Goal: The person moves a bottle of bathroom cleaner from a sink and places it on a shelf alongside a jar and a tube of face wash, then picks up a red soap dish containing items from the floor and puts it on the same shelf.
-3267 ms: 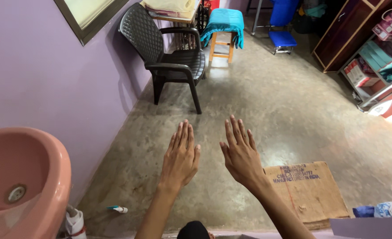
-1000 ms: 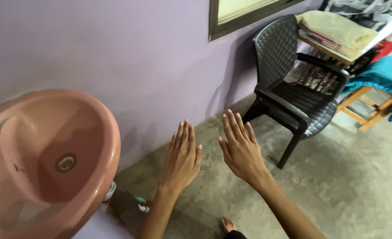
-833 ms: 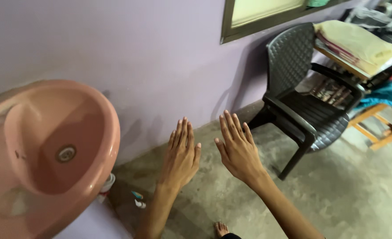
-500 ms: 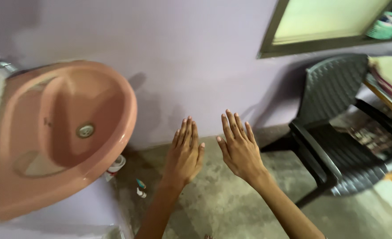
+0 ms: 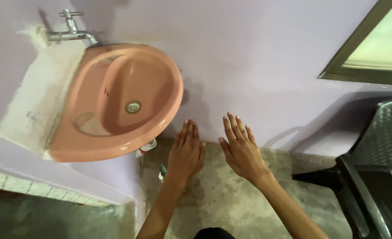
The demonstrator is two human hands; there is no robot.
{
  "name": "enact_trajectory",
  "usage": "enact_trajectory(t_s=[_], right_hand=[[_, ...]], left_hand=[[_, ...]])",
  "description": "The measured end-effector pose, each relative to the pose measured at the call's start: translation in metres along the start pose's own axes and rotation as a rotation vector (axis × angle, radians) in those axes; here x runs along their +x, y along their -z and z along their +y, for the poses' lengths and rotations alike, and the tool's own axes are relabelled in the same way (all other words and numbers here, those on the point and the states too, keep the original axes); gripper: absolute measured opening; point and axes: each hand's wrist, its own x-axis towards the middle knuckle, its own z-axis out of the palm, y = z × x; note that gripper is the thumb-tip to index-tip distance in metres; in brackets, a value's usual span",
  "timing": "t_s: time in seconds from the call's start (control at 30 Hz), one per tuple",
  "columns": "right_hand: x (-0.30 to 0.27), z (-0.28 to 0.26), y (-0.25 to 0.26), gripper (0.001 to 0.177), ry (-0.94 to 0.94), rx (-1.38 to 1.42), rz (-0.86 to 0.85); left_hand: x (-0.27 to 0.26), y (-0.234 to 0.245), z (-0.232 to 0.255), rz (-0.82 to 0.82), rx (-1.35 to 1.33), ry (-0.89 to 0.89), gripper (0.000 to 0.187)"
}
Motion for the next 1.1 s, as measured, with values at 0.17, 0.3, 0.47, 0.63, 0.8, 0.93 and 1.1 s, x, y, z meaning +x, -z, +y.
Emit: enact_trajectory(t_s=[0.17, 0.3, 0.47, 0.63, 0.8, 0.93, 1.1], right_hand=[[0.013, -0.014, -0.013, 0.063, 0.070, 0.033, -0.031], [0.026, -0.029, -0.023, 0.063, 0.076, 0.080, -0.074], [0.036, -0.044, -0.036, 0.063, 0.123, 0.102, -0.077], [0.040, -0.055, -0.049, 0.063, 0.105, 0.117, -0.119], [0.040, -0.056, -0.060, 0.064, 0.123, 0.139, -0.165], [0.043, -0.045, -0.064, 0.065, 0.167, 0.135, -0.188], [0.053, -0.020, -0.067, 0.064, 0.236, 0.108, -0.229]], left_hand=[[-0.008, 0.009, -0.023, 0.033, 0.041, 0.036, 0.059], [-0.015, 0.017, -0.042, 0.072, 0.100, 0.033, 0.060], [-0.030, 0.027, -0.061, -0.008, 0.135, 0.109, 0.060], [-0.044, 0.044, -0.073, -0.075, 0.152, 0.166, 0.060], [-0.052, 0.062, -0.069, -0.117, 0.052, 0.283, 0.060], [-0.054, 0.070, -0.065, -0.065, 0.123, 0.278, 0.058], [-0.049, 0.064, -0.053, -0.037, 0.157, 0.349, 0.063]])
